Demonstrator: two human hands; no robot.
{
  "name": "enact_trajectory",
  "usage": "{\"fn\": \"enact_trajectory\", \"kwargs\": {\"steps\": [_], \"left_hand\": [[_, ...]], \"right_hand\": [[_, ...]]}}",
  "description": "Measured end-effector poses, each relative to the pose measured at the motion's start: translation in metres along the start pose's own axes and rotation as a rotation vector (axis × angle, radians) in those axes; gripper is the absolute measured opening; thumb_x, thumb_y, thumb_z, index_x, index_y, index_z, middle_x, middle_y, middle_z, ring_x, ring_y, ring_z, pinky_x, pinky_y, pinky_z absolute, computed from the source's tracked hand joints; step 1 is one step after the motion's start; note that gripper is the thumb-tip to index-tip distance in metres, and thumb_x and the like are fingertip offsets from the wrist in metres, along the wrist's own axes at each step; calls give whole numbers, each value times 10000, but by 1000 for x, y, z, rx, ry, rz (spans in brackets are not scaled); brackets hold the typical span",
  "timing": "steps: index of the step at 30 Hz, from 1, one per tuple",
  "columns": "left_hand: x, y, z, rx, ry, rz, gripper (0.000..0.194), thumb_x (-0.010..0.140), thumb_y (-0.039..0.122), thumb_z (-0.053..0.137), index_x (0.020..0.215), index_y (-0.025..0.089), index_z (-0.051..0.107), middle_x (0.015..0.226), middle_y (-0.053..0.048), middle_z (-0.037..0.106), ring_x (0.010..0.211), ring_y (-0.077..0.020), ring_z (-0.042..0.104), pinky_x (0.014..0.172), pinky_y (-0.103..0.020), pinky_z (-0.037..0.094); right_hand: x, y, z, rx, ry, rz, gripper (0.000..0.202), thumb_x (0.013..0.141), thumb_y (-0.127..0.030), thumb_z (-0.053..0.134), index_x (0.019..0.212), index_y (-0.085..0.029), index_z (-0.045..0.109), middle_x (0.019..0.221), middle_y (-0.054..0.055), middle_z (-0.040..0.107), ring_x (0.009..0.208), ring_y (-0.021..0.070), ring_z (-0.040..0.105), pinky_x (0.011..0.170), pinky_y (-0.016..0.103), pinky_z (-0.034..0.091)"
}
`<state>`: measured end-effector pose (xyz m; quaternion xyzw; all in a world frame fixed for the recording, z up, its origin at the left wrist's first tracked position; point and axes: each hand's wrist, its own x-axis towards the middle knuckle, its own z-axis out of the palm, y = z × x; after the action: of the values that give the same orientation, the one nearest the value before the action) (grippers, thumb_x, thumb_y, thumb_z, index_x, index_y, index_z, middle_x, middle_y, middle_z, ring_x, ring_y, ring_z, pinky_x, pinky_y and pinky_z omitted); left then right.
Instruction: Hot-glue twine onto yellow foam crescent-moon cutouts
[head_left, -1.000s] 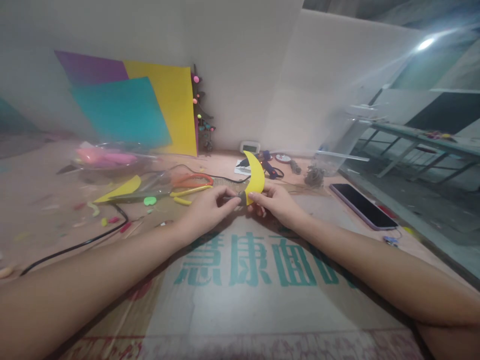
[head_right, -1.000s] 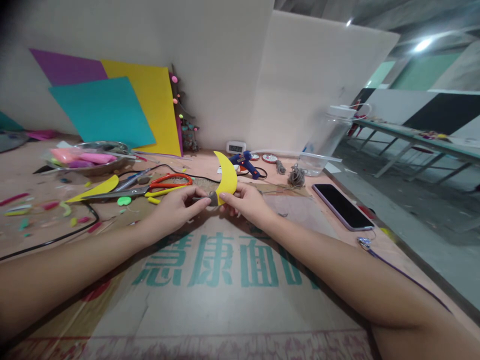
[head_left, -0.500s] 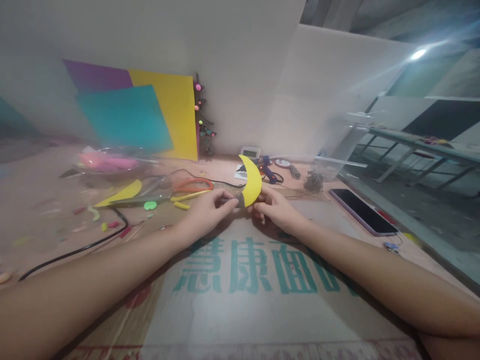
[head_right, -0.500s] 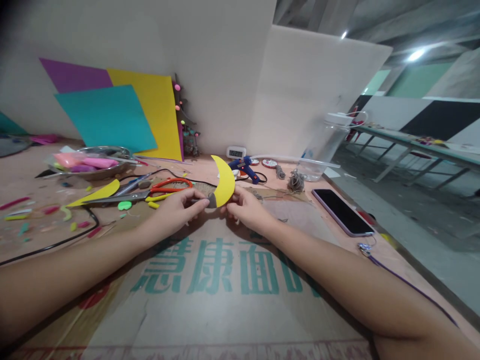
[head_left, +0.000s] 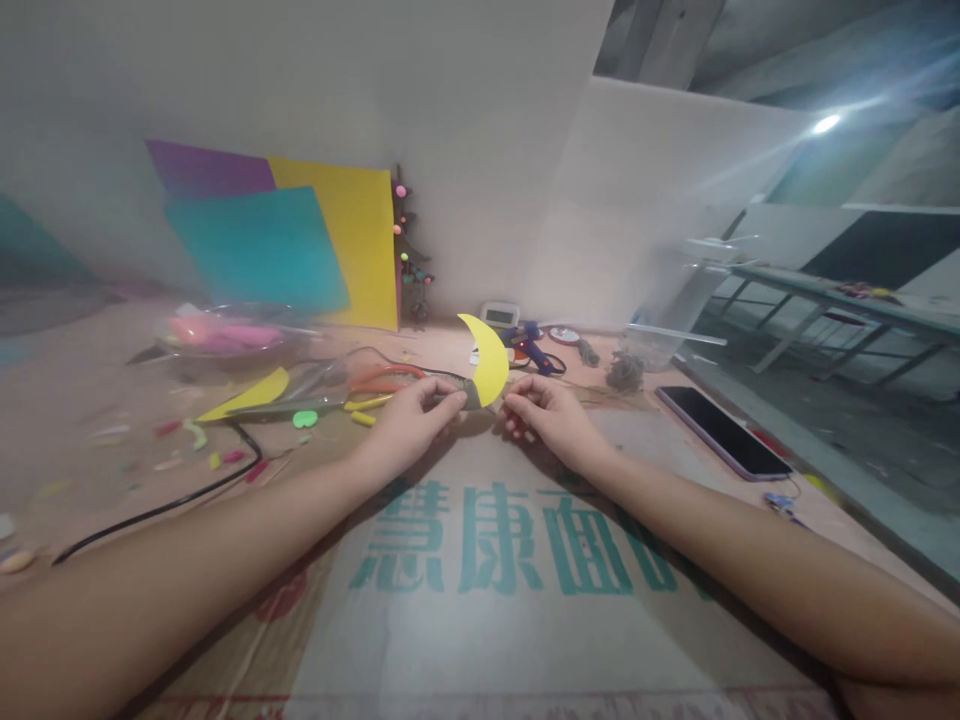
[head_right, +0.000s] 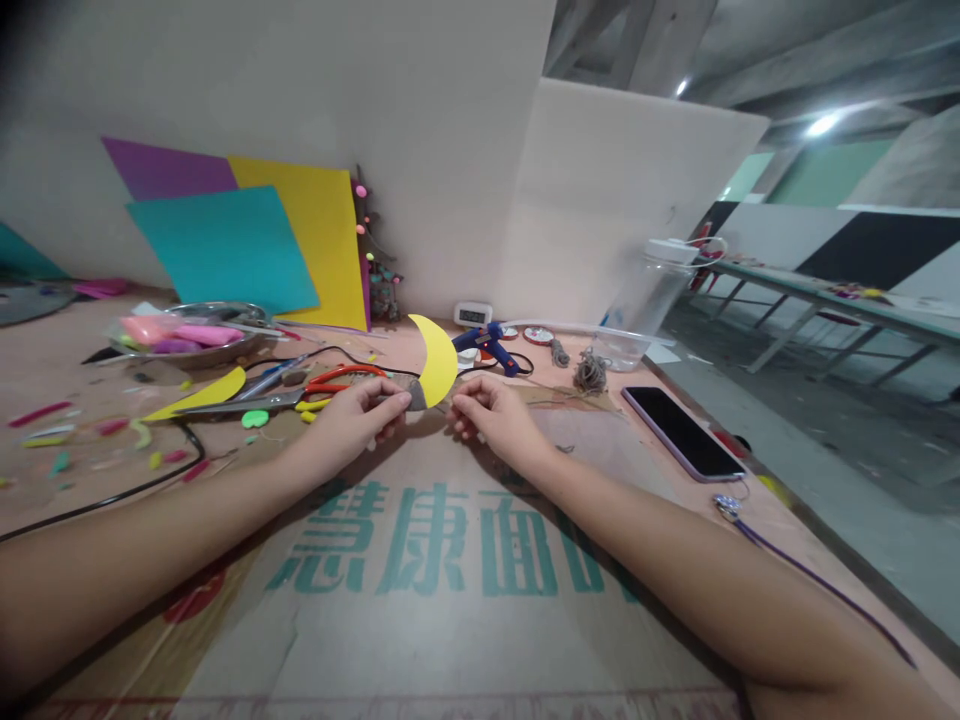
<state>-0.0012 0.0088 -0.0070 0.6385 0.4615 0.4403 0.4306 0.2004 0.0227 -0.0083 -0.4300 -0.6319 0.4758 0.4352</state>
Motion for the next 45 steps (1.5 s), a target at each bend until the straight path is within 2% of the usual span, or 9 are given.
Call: {"fn": "enact_trajectory", "kwargs": {"steps": [2, 5, 12, 23, 30, 34, 37, 41, 45], "left_hand": [[0, 0, 0, 2, -3, 4, 268, 829, 436, 567, 834, 170, 542, 568, 53, 501, 494, -87, 451, 461, -191, 332], [0, -1, 0, 2, -11, 18, 270, 829, 437, 566, 834, 167, 547, 576, 50, 511, 498, -89, 454, 470, -194, 338], [-1, -2, 1, 49, -7, 25, 291, 819, 458, 571, 841, 168, 562, 600, 39, 530, 518, -100, 472, 494, -206, 360], [-1, -4, 0, 107, -26, 42, 281, 830, 460, 562, 826, 179, 567, 592, 42, 536, 524, -107, 487, 500, -213, 372], [-2, -3, 0, 139, -35, 53, 272, 842, 454, 550, 831, 183, 573, 608, 37, 542, 534, -107, 485, 510, -211, 377], [-2, -4, 0, 125, -38, 73, 282, 836, 461, 561, 838, 179, 575, 610, 33, 548, 531, -108, 486, 506, -211, 378], [-3, -5, 0, 112, -53, 94, 284, 840, 460, 560, 853, 177, 580, 616, 32, 548, 535, -107, 489, 506, -212, 378], [-3, -4, 0, 90, -50, 100, 274, 842, 448, 564, 847, 175, 574, 619, 32, 544, 540, -105, 489, 508, -213, 376], [-4, -3, 0, 87, -52, 86, 268, 845, 440, 562, 844, 172, 568, 618, 34, 534, 540, -101, 482, 507, -211, 372]], "right_hand": [[1, 1, 1, 28, -7, -62, 166, 777, -296, 625, 820, -185, 510, 717, -12, 628, 576, 102, 593, 550, 245, 492], [3, 2, 1, -21, -6, -136, 121, 741, -216, 615, 807, -187, 518, 727, -28, 583, 600, 97, 558, 592, 260, 481], [6, 7, -3, -167, 18, -225, 124, 721, -166, 579, 818, -200, 509, 757, -29, 540, 699, 124, 519, 672, 276, 446], [7, 9, -4, -260, 27, -248, 90, 731, -151, 516, 794, -205, 480, 742, -29, 493, 690, 134, 473, 662, 277, 401], [8, 14, -8, -335, 61, -316, 144, 715, -94, 464, 800, -209, 473, 742, -29, 451, 697, 140, 435, 673, 282, 383], [6, 13, -6, -269, 34, -281, 183, 753, -133, 482, 915, -217, 494, 850, -12, 528, 736, 142, 491, 658, 269, 412], [4, 10, -4, -233, 25, -241, 227, 789, -155, 467, 999, -228, 510, 890, -4, 570, 654, 121, 497, 564, 242, 400], [3, 5, -3, -149, -3, -185, 173, 824, -207, 487, 993, -224, 519, 793, -23, 586, 489, 85, 447, 461, 229, 367], [1, -1, -2, -117, -28, -140, 93, 842, -283, 529, 874, -195, 534, 656, -43, 554, 465, 78, 462, 447, 215, 366]]}}
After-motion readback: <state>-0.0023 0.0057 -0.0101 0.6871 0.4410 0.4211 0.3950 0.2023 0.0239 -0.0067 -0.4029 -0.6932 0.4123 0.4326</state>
